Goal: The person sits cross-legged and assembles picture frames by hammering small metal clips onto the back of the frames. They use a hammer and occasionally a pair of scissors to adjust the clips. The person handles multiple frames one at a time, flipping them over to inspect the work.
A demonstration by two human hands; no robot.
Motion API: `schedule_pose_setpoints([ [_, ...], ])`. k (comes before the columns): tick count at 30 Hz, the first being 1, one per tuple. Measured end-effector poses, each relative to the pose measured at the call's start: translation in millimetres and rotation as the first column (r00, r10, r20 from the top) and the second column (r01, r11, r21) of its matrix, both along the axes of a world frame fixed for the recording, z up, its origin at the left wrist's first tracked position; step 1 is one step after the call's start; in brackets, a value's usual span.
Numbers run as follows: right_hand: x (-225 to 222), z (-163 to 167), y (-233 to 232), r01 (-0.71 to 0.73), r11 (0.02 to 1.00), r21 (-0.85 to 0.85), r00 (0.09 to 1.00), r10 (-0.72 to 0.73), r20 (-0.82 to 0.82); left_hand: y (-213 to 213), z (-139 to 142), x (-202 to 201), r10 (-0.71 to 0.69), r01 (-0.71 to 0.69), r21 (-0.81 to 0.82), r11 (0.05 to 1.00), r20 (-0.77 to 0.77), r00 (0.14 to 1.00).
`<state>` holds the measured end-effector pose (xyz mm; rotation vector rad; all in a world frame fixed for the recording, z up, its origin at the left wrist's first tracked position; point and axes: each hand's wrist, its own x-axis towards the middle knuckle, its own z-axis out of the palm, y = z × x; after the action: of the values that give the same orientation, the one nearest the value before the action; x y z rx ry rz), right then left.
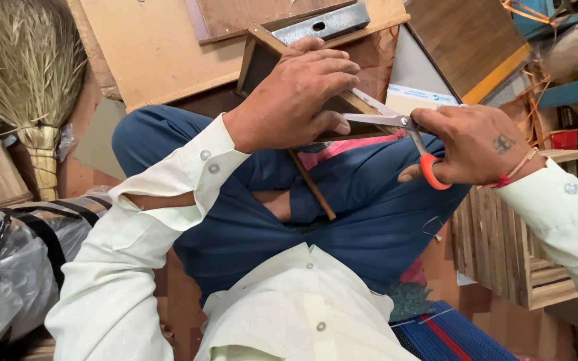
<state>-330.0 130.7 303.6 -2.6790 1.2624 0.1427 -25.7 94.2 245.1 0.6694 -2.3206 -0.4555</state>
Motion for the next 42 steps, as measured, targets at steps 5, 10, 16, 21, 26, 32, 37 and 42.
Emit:
schedule_pose_setpoints([
  [5, -5.3, -4.3, -3.5, -0.028, 1.000, -0.002, 0.999, 0.028, 0.033, 0.2, -1.7, 0.5, -0.014, 0.014, -0.002, 1.000, 0.007, 1.000],
  [10, -8.6, -7.8, -6.6, -0.047, 0.998, -0.040, 0.999, 0.048, 0.010, 0.4, 0.0, 1.4, -0.020, 0.020, -0.017, 1.000, 0.001, 1.000],
  [16, -9.1, -6.6, -9.0, -0.012, 1.000, -0.005, 1.000, 0.013, 0.024, -1.2, 0.5, 0.8, -0.020, 0.020, -0.010, 1.000, -0.004, 1.000],
  [21, -2.2, -7.3, -13.4, -0.054, 0.998, -0.027, 0.997, 0.056, 0.054, 0.5, -0.8, 0.6, -0.008, 0.008, -0.013, 1.000, -0.020, 1.000],
  [26, 6.4, -5.5, -15.8, -0.114, 0.992, -0.058, 0.987, 0.120, 0.108, 1.7, 1.3, 1.3, -0.008, 0.008, 0.003, 1.000, -0.009, 1.000],
  [32, 9.4, 1.5, -14.3, -0.105, 0.993, -0.059, 0.994, 0.106, 0.010, 1.7, 6.6, 3.0, -0.012, 0.013, -0.027, 1.000, 0.004, 1.000],
  [37, 7.7, -0.4, -14.2, -0.115, 0.992, -0.054, 0.993, 0.116, 0.022, 0.8, 8.4, 1.7, -0.007, 0.007, -0.016, 1.000, 0.019, 1.000],
  [42, 1.1, -11.0, -14.0, -0.109, 0.992, -0.065, 0.981, 0.118, 0.152, 0.2, 2.5, -2.5, 0.032, -0.031, -0.026, 0.999, 0.026, 0.999],
])
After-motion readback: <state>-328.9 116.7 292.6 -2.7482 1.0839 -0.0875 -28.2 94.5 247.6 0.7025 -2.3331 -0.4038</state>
